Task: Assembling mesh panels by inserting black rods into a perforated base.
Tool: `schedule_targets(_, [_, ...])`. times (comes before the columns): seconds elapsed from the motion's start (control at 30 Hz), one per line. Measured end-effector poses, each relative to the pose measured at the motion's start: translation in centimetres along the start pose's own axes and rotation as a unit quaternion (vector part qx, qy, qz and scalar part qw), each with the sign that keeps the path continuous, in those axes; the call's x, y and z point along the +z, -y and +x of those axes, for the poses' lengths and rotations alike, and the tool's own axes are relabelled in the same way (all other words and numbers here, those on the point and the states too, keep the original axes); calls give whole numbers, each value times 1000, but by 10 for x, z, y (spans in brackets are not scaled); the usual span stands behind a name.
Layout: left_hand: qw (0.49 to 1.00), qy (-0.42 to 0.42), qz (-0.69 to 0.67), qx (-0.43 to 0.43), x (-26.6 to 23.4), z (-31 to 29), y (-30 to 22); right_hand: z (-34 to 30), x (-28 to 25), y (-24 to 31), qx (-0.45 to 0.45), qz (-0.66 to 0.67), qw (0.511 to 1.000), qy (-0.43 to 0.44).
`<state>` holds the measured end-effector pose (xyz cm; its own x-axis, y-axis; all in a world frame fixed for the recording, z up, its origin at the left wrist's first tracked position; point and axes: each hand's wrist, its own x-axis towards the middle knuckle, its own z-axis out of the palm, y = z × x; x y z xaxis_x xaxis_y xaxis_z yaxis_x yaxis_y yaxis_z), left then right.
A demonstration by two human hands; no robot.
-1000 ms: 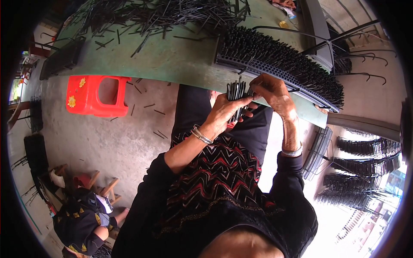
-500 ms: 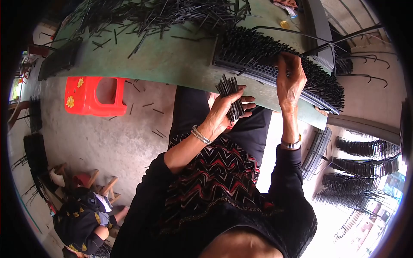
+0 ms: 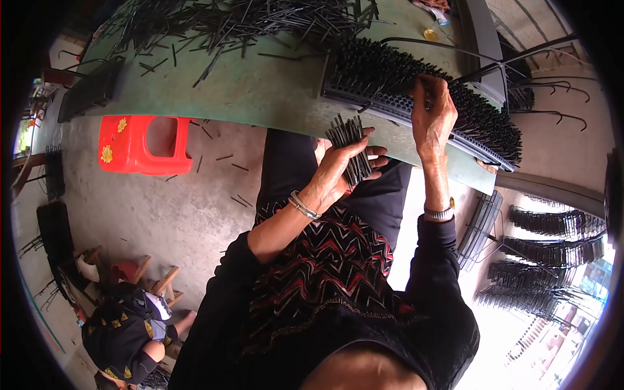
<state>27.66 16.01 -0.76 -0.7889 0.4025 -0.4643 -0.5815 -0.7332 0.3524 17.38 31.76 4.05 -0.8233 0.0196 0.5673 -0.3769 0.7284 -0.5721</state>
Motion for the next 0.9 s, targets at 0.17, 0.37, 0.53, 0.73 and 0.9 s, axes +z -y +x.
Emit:
schedule_targets(0.17, [999,-14,25,18,0,-3,-1,5,-6,0,-26,-4,999,33])
schedule_targets(0.37, [998,4,38,49,-3,1,2,1,3,-6,-45,28,995,84])
schedule_targets(0.53, [998,-23,36,55,4,-6,1,6,-3,-2,-72,0,990,120])
schedule_targets(0.73, [996,-40,44,66,7,-6,3,12,-8,-2,-90,49,981,166])
schedule_targets(0.9, [992,-31,85,85,3,-4,3,4,-3,2,-48,47,989,132])
